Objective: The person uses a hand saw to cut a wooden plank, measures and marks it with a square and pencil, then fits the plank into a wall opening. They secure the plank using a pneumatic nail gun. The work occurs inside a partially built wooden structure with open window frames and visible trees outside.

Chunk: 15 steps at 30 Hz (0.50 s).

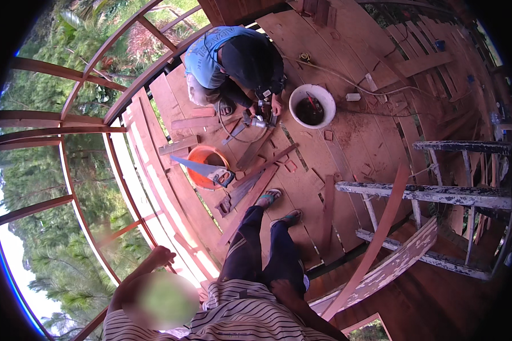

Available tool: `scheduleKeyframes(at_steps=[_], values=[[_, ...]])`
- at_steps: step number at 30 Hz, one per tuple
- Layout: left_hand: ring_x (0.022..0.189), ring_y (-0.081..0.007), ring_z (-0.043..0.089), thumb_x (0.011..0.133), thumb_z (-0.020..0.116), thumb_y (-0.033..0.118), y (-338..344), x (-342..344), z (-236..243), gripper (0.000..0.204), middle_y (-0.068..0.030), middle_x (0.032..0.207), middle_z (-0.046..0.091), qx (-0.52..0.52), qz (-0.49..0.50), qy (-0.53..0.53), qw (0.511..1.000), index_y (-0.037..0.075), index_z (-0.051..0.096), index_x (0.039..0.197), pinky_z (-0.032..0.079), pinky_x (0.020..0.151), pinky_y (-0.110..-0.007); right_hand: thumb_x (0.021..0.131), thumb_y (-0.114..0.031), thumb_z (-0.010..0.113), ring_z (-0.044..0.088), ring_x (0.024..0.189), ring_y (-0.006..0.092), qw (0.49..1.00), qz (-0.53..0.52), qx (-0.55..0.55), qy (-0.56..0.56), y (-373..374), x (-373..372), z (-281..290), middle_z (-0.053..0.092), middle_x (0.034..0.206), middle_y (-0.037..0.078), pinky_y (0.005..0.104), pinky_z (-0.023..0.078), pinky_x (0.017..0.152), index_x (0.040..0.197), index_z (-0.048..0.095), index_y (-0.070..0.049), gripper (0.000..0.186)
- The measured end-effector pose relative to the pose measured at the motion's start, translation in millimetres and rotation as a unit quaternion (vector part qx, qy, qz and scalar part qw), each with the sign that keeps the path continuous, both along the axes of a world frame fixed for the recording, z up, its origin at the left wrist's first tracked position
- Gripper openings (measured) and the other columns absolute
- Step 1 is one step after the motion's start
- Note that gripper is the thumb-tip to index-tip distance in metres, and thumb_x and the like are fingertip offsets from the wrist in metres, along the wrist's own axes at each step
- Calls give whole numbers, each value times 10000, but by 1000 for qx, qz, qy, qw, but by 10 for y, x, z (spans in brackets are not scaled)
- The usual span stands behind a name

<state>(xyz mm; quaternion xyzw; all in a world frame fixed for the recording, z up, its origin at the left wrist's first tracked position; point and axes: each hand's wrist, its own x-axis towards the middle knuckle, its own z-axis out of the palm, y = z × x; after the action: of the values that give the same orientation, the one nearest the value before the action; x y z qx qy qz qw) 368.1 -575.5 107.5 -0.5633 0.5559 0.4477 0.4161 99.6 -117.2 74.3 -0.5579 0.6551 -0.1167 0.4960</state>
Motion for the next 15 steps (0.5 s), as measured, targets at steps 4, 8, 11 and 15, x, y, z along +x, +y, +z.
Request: scheduleKeyframes(at_steps=[4,8,11,15], values=[[751,-197,714,998,603,317,-262,-866,-1662,334,-108,876,739,55,116,208,970,-1,683,934,561,656,-340,836,-194,564,550,1181,251,998,30,-5,-48,79,382,-277,616,1187,92,429,421,983,1108,660,-89,307],[831,-179,672,975,611,420,52,-1804,-2797,388,-73,971,699,41,287,209,934,36,644,1022,515,720,-339,902,-189,583,594,1125,265,993,-17,31,-114,209,592,-373,639,1175,112,425,451,968,1116,647,-69,254],[936,-166,627,940,618,412,258,-1937,-3682,397,-54,1033,659,30,446,198,872,67,615,1136,498,773,-381,939,-201,570,603,1092,244,951,-144,156,-225,215,564,-254,646,1142,103,401,460,948,1109,650,-75,227],[1160,-282,572,983,548,487,298,-2167,-4466,481,-113,1206,619,49,670,97,734,86,530,1248,466,960,-462,988,-217,552,617,1048,216,861,-315,245,-314,280,592,-152,655,1097,91,370,472,921,1100,654,-82,203]])
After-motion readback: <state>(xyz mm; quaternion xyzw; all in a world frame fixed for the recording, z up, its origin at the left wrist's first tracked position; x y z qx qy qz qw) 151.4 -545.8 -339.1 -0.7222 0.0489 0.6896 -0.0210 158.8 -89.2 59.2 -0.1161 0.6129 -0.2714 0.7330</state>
